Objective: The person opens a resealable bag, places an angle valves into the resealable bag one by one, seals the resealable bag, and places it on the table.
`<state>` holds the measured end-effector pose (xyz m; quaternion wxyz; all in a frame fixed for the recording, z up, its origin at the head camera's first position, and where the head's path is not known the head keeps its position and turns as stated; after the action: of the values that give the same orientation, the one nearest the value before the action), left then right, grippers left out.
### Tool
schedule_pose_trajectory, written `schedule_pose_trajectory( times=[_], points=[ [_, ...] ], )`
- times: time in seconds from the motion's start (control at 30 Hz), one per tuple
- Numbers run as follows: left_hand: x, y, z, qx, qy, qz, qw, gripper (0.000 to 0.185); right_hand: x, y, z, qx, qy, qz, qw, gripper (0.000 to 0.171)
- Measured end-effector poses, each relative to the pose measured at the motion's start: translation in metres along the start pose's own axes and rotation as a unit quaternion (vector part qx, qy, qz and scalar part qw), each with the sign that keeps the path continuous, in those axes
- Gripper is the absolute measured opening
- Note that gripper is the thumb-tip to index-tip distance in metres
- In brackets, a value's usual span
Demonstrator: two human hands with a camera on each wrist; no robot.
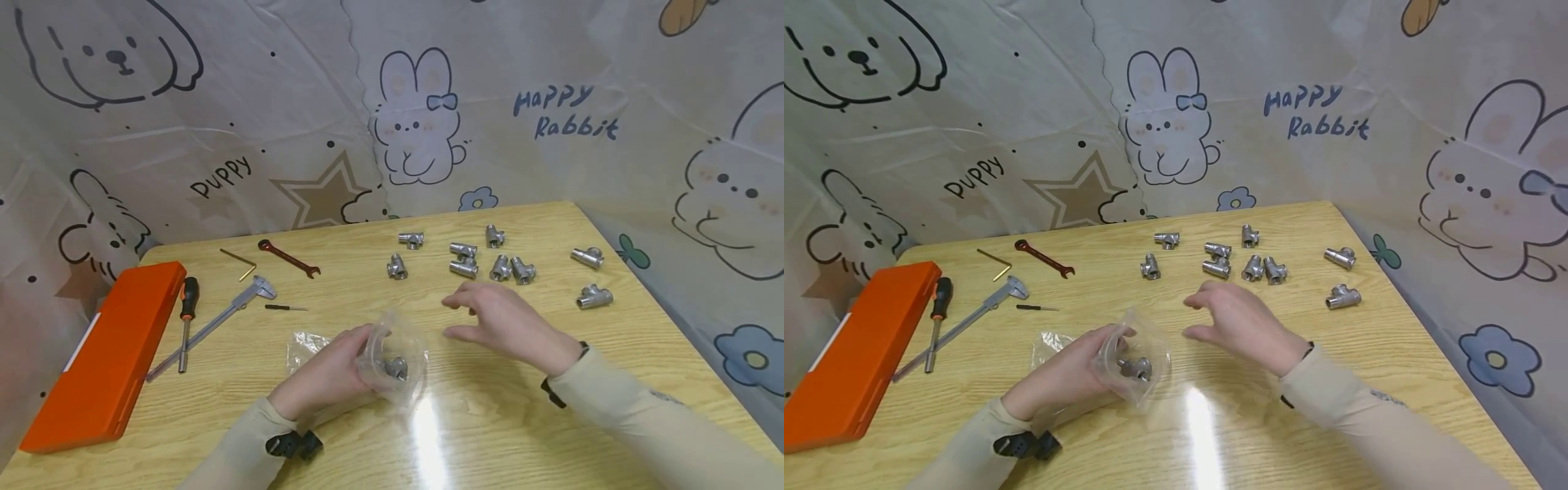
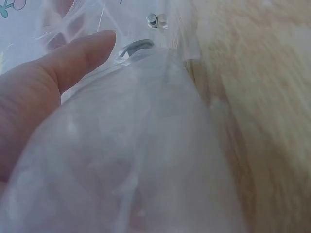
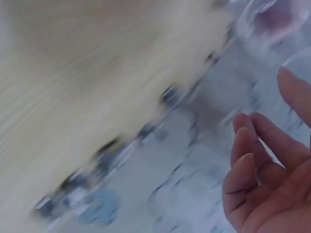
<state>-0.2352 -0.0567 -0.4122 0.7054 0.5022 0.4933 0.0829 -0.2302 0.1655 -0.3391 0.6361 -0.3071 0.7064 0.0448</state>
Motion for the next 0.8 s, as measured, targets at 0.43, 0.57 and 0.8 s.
schedule_pose_trajectory(
  times=[0.43,0.57,0.8],
  points=[
    [0.002,0.002,0.001,0.014,-0.001,-0.025,0.9996,0.083,-0.018,0.158,0.007,0.159,-0.060,-0.006,0.985,0.061],
    [0.002,0.001,0.001,0.020,0.002,-0.045,0.9988,0.084,-0.012,0.182,0.000,0.154,-0.102,-0.012,0.983,0.071],
    [0.002,0.001,0.001,0.028,0.002,-0.060,0.9978,0.082,-0.002,0.200,-0.010,0.152,-0.135,-0.012,0.979,0.080]
  ],
)
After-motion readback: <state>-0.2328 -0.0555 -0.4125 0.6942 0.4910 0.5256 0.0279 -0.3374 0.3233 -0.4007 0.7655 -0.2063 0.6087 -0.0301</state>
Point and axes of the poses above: each hand's wrist, its own z-axis away from the middle knuckle, its own x-axis out of the palm, y = z × x, the point moved 6 cm from there along -z, towards the middle knuckle, and after that the axes turned 2 degrees about x, right-handed, at the moved point
